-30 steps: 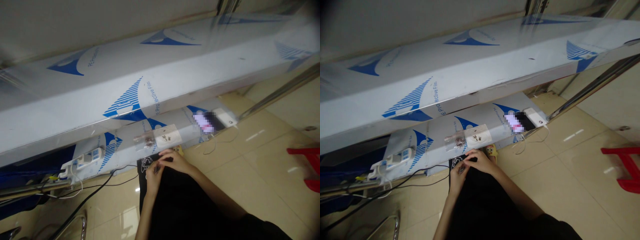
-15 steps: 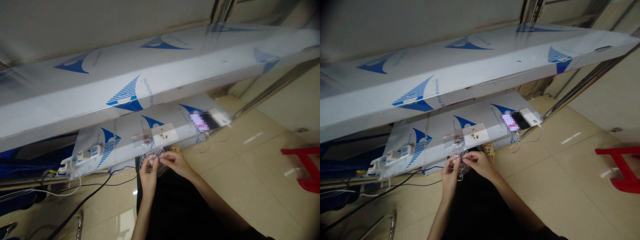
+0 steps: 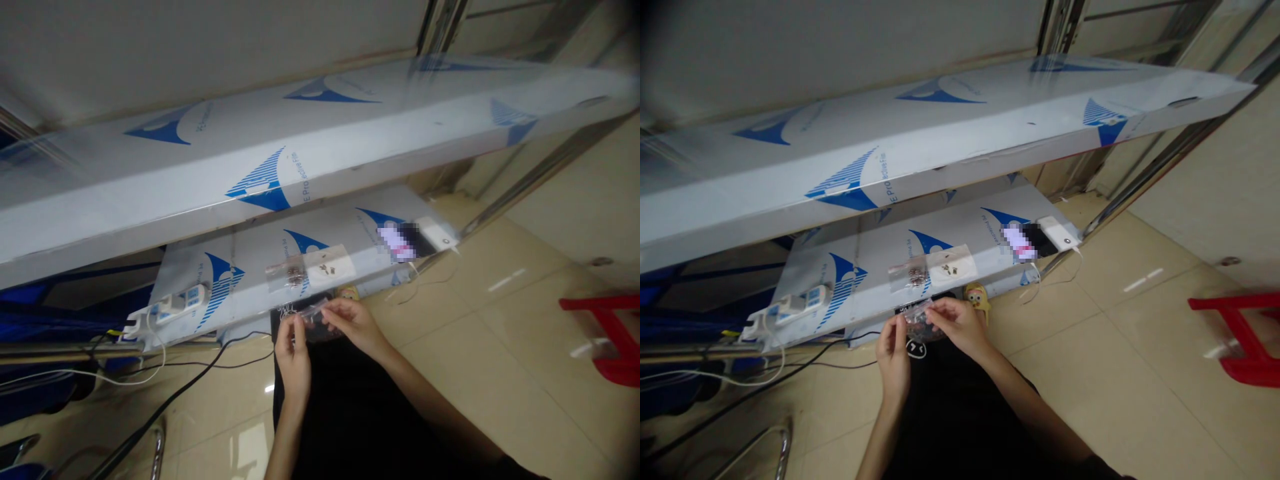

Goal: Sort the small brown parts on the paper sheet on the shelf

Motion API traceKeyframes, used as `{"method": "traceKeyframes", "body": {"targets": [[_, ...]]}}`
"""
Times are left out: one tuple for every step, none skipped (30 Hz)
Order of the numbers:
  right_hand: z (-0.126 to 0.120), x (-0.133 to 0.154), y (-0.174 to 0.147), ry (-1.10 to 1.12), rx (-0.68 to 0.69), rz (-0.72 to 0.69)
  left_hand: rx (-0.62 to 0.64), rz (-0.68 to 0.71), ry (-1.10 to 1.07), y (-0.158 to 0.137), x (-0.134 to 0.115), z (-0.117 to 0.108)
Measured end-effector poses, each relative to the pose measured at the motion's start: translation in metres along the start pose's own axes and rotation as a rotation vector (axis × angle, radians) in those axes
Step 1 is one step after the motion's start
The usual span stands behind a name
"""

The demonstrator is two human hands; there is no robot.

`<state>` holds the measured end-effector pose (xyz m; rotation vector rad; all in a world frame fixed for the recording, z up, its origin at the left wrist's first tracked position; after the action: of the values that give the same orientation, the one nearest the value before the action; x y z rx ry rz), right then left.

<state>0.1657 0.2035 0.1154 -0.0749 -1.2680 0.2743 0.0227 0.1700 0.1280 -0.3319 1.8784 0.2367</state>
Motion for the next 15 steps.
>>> {"method": "traceKeyframes", "body": {"targets": [[0.0, 0.0, -0.001, 0.013, -0.01, 0.002, -0.008, 0.018, 0.012, -0.001, -0.002, -0.002], [-0.001, -0.001, -0.001, 0.02, -0.019, 0.004, -0.016, 0.04, 0.025, -0.001, -0.004, -0.004], [-0.001, -0.001, -0.002, 0.025, -0.023, 0.007, -0.021, 0.065, 0.04, -0.002, -0.006, -0.006], [-0.002, -0.002, -0.003, 0.028, -0.025, 0.009, -0.025, 0.089, 0.054, -0.002, -0.008, -0.008], [-0.002, -0.002, -0.004, 0.029, -0.023, 0.012, -0.028, 0.109, 0.068, -0.003, -0.01, -0.009], [-0.002, -0.002, -0.005, 0.027, -0.019, 0.013, -0.032, 0.126, 0.079, -0.003, -0.011, -0.011], [-0.002, -0.002, -0.006, 0.019, -0.016, 0.01, -0.04, 0.139, 0.087, -0.004, -0.012, -0.012], [-0.002, -0.001, -0.008, 0.002, -0.015, 0.004, -0.048, 0.148, 0.09, -0.004, -0.013, -0.014], [-0.003, 0.0, -0.009, -0.021, -0.02, -0.007, -0.055, 0.153, 0.089, -0.005, -0.013, -0.014], [-0.004, 0.002, -0.01, -0.046, -0.032, -0.021, -0.057, 0.154, 0.086, -0.005, -0.013, -0.015], [-0.005, 0.004, -0.012, -0.072, -0.046, -0.035, -0.054, 0.151, 0.081, -0.006, -0.012, -0.014], [-0.006, 0.006, -0.013, -0.093, -0.064, -0.048, -0.048, 0.144, 0.075, -0.006, -0.011, -0.013], [-0.007, 0.007, -0.014, -0.108, -0.078, -0.058, -0.043, 0.136, 0.068, -0.007, -0.01, -0.012], [-0.008, 0.008, -0.015, -0.115, -0.086, -0.065, -0.039, 0.13, 0.059, -0.007, -0.009, -0.011], [-0.008, 0.008, -0.016, -0.116, -0.088, -0.066, -0.038, 0.128, 0.052, -0.007, -0.008, -0.011]]}}
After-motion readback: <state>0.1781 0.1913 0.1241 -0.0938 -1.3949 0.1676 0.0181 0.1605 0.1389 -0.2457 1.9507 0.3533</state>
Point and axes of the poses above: each hand's wrist, its own y-axis towards the middle knuckle, its own z-axis out of the palm, x = y × z, the point moved 8 cm from there along y, towards the middle knuckle, and after that the axes turned 10 degrees about y, right-handed, at the moved point
